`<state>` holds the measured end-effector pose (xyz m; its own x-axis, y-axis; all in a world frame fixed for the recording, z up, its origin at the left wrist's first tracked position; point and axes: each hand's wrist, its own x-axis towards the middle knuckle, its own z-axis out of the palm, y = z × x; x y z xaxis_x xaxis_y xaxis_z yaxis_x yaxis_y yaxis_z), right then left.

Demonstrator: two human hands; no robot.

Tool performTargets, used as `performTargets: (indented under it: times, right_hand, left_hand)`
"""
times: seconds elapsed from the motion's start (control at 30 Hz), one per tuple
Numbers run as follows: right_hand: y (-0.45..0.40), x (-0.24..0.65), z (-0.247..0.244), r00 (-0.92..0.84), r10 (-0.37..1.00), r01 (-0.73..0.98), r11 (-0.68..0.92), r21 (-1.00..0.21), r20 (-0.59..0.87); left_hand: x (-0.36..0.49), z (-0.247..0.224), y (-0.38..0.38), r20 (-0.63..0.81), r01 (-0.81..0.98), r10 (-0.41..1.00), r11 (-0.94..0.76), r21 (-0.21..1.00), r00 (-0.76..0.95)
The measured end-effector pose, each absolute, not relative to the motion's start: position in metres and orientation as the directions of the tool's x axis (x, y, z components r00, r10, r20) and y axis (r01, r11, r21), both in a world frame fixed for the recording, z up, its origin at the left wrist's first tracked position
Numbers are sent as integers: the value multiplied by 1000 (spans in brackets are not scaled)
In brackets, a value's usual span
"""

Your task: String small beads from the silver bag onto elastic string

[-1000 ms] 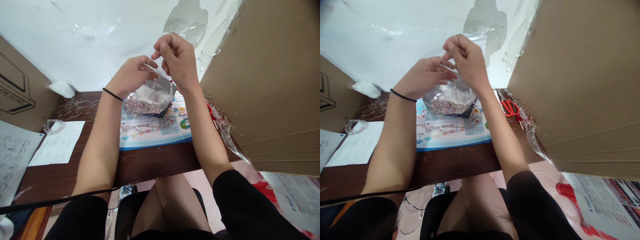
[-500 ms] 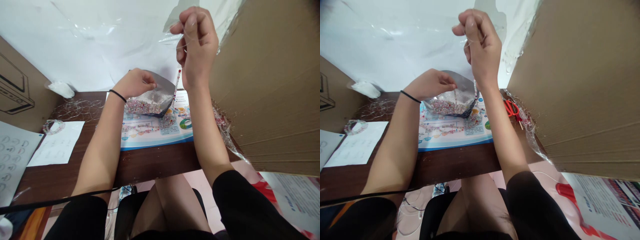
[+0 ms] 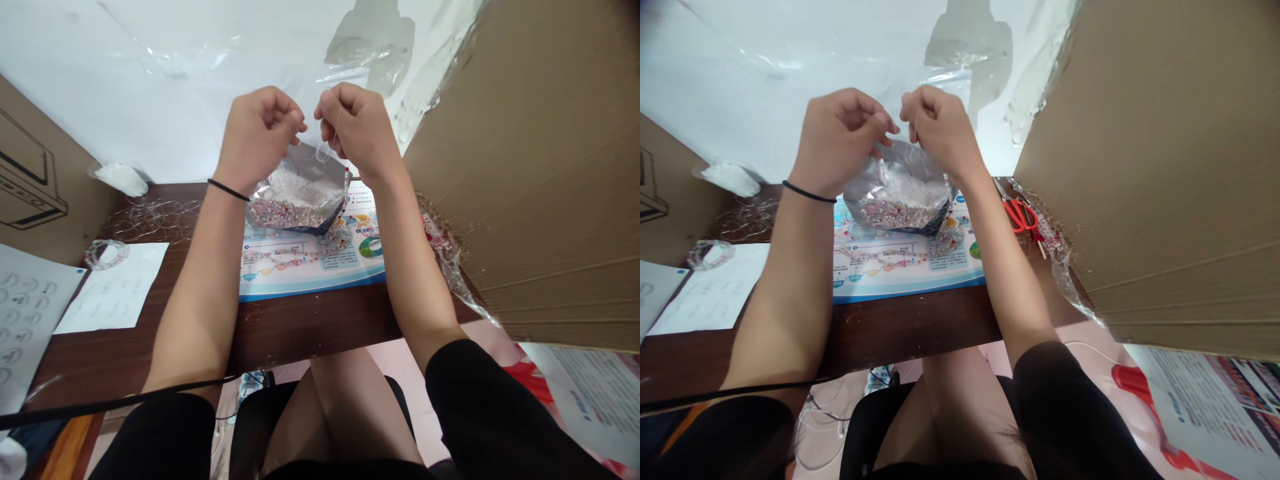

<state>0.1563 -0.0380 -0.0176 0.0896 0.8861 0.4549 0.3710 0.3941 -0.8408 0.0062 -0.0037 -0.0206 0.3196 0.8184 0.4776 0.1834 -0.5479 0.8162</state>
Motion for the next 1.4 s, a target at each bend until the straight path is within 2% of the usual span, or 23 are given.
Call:
performTargets:
  times: [0.1, 0.23, 0.33, 0.4, 0.53, 0.67, 0.77, 0.83, 0.9, 1.0, 1.07, 1.1, 1.17, 1.27, 1.33, 1.4]
  right_hand:
    - [-40, 153, -19, 13, 897, 389, 403, -829, 442]
    - [-42, 154, -20, -11, 893, 426, 411, -806, 449]
    - [-43, 158, -19, -40, 915, 519, 363, -774, 401]
    - [-44, 161, -19, -67, 922, 580, 346, -737, 380]
    - [-46, 168, -20, -101, 918, 675, 346, -652, 383]
    - [-46, 177, -21, -60, 941, 784, 251, -568, 333]
    - [-46, 182, -20, -4, 939, 844, 188, -502, 344]
    - [-47, 183, -19, -15, 927, 838, 216, -501, 375]
    - [-48, 180, -18, -65, 911, 781, 301, -547, 408]
    - [-52, 171, -15, -175, 864, 631, 466, -620, 472]
    - [-55, 166, -13, -248, 846, 531, 527, -664, 473]
    - [-57, 165, -12, -274, 842, 495, 538, -682, 464]
    - [-62, 163, -8, -302, 839, 453, 544, -706, 453]
    - [-70, 164, -4, -320, 836, 428, 548, -719, 446]
    - [-75, 167, -6, -332, 853, 468, 519, -715, 402]
    - [-78, 173, -13, -311, 878, 578, 479, -661, 364]
  left_hand:
    - [7, -22, -3, 463, 55, 834, -499, 865, 300]
    - [5, -17, -3, 326, -158, 915, -294, 943, 240]
    - [-2, -8, 0, 187, -433, 958, -77, 898, 219]
    - [-8, -3, 5, 79, -537, 987, 10, 843, 142]
    - [-22, 1, 17, -33, -556, 995, -27, 830, -97]
    - [-36, 1, 25, -2, -529, 948, -176, 830, -319]
    - [-41, 0, 28, 88, -419, 916, -262, 869, -392]
    - [-38, -2, 26, 191, -300, 925, -293, 908, -327]
    - [-28, -5, 19, 274, -175, 952, -295, 939, -136]
    - [-8, -10, 0, 262, -3, 922, -273, 962, 286]
    - [1, -12, -11, 171, 131, 813, -290, 948, 557]
    - [2, -12, -15, 134, 172, 756, -312, 934, 640]
    - [-1, -11, -20, 108, 222, 694, -368, 903, 712]
    - [-14, -7, -23, 153, 304, 703, -479, 824, 694]
    - [-22, -7, -25, 153, 359, 708, -518, 776, 690]
    - [-27, -10, -26, 157, 393, 731, -520, 759, 664]
